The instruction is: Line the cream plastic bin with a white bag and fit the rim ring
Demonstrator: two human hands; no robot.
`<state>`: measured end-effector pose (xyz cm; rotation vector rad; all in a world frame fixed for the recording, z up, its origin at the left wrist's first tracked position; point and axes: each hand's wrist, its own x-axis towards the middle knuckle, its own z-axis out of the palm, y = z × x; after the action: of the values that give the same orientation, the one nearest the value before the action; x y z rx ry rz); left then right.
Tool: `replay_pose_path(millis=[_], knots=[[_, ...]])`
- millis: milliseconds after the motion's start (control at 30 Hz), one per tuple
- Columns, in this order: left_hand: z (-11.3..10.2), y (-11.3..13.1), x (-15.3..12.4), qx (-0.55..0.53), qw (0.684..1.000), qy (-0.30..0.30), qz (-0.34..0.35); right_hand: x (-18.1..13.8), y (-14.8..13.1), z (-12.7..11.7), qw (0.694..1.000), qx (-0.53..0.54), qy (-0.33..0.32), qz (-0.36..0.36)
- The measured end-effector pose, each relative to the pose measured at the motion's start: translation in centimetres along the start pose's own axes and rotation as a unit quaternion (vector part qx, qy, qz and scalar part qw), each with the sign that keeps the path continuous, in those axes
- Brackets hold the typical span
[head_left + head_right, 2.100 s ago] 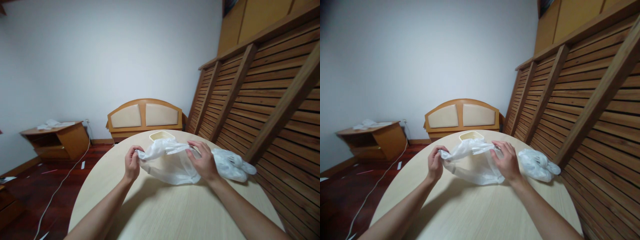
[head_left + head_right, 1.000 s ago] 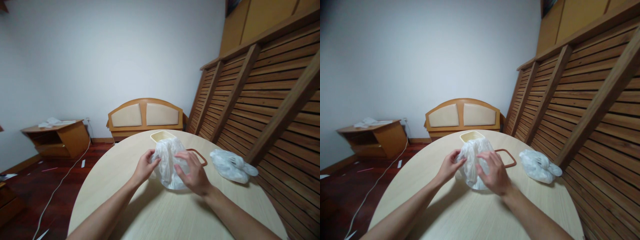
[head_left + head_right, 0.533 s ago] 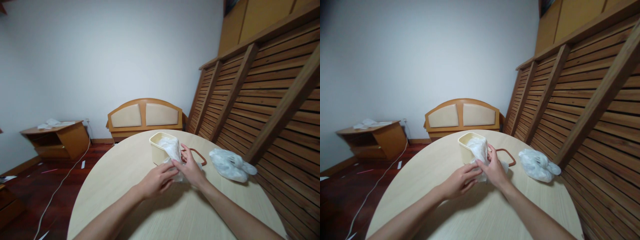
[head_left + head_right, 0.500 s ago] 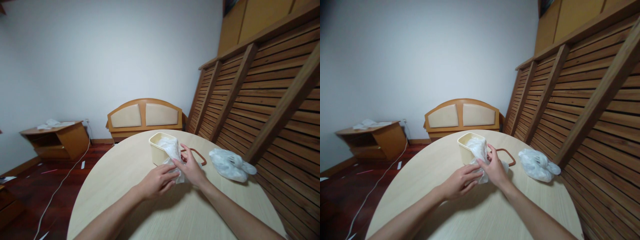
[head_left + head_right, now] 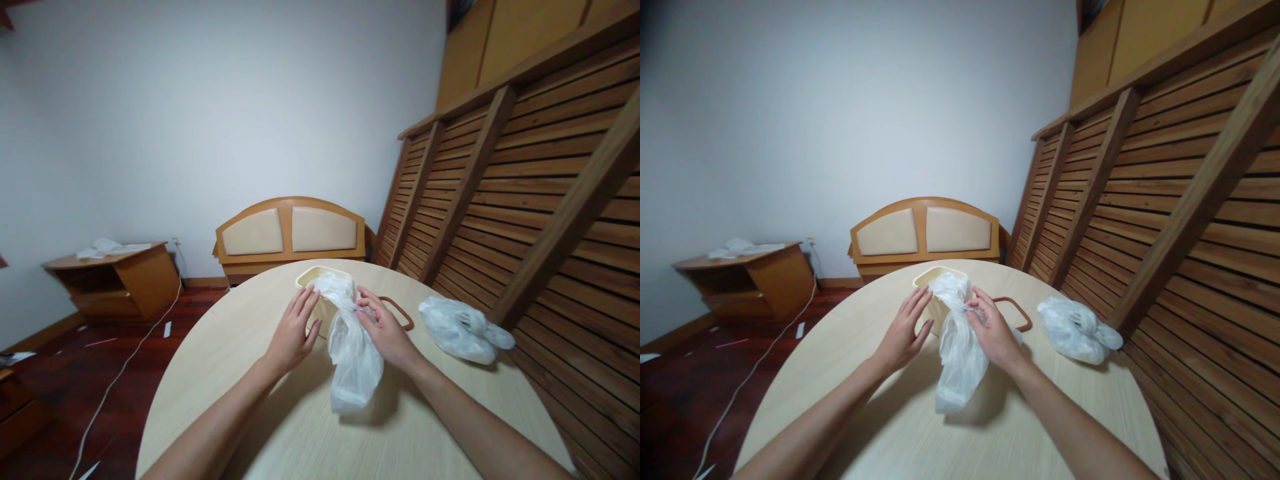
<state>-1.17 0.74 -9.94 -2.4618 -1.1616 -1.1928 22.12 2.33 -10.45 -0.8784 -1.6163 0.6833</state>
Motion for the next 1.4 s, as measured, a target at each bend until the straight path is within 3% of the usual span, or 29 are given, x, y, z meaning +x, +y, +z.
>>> replay_pose_path(millis=[167, 300, 467, 700, 867, 1000, 1167, 1333, 1400], knots=[[0.0, -1.4, 0.0, 0.036, 0.999, -0.006, 0.017, -0.9, -1.1, 0.8, 0.997, -0.007, -0.077, 0.022], [0.1, -1.4, 0.1, 0.038, 0.998, 0.039, 0.012, -1.2, -1.7, 0.9, 0.996, -0.002, -0.092, 0.002], [-0.2, -1.2, 0.3, 0.028, 0.995, 0.092, 0.007, -0.4, -0.9, 0.1, 1.0, 0.024, -0.006, 0.011], [-0.8, -0.7, 0.5, 0.019, 0.994, 0.103, 0.016, 1.6, 0.3, -3.0, 0.983, -0.047, 0.172, -0.04], [-1.2, -1.4, 0.7, 0.047, 0.991, 0.125, -0.002, 3.0, 1.9, -5.8, 0.966, -0.069, 0.242, -0.065], [-1.7, -2.8, 0.7, 0.072, 0.987, 0.141, -0.016, 3.8, 3.5, -7.2, 0.959, -0.073, 0.272, -0.039], [-1.7, -3.6, 0.6, 0.068, 0.988, 0.135, -0.021, 3.5, 3.4, -7.4, 0.97, -0.074, 0.232, 0.024], [-1.4, -3.1, 0.3, 0.065, 0.991, 0.11, -0.045, 2.1, 1.4, -6.7, 0.992, -0.029, 0.092, 0.08], [-1.5, -2.9, 0.3, 0.068, 0.991, 0.103, -0.052, 1.8, 0.9, -6.5, 0.993, 0.001, 0.066, 0.096]])
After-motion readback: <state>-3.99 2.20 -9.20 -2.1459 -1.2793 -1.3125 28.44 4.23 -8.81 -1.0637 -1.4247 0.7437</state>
